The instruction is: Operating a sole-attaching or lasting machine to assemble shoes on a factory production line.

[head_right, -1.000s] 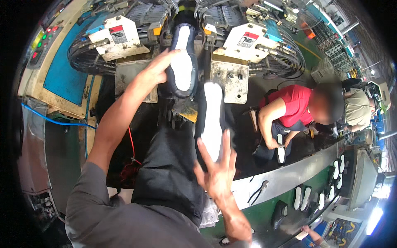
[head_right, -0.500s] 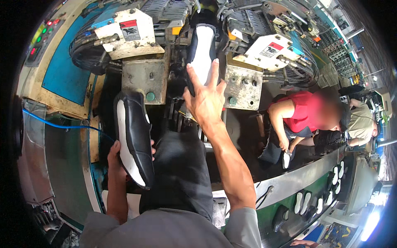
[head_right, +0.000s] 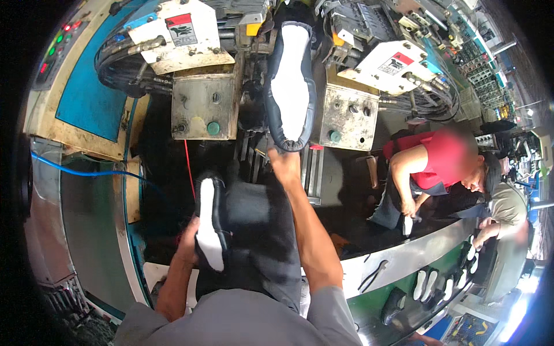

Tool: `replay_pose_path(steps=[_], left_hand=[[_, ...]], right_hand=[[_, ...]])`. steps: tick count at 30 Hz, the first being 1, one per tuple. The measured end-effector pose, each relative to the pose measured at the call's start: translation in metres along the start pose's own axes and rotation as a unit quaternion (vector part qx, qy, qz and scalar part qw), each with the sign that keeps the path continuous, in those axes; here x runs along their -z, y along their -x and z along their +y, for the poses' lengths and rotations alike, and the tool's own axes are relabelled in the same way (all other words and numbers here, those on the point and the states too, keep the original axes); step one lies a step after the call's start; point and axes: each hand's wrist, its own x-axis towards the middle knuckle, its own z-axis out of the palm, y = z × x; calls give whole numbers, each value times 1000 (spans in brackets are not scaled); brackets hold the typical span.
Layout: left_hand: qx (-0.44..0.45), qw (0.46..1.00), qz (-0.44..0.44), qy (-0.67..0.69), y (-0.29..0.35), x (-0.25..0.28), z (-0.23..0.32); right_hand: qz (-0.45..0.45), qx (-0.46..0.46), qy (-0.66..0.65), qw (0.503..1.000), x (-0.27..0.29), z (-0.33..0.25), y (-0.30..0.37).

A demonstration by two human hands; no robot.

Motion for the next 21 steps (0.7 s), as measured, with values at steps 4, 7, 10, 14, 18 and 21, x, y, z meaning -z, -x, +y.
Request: replay_pose_path(steps=[4, 7, 10, 14, 18, 21], left_hand=[[36, 998, 39, -13, 4, -10, -6], [31, 999, -8, 7, -6, -22, 4], [13, 999, -35, 38, -10, -22, 16], [-29, 996, -78, 19, -5, -35, 25], [-74, 990, -115, 19, 14, -52, 27], [-59, 989, -114, 72, 24, -60, 26]], right_hand=[[-28, -53, -21, 998, -7, -15, -2], [-64, -48, 161, 984, 49, -11, 29], [164, 275, 227, 920, 59, -89, 58], [104, 408, 430, 799, 38, -208, 31], [79, 396, 484, 776, 23, -179, -3], [84, 404, 477, 776, 22, -181, -4]])
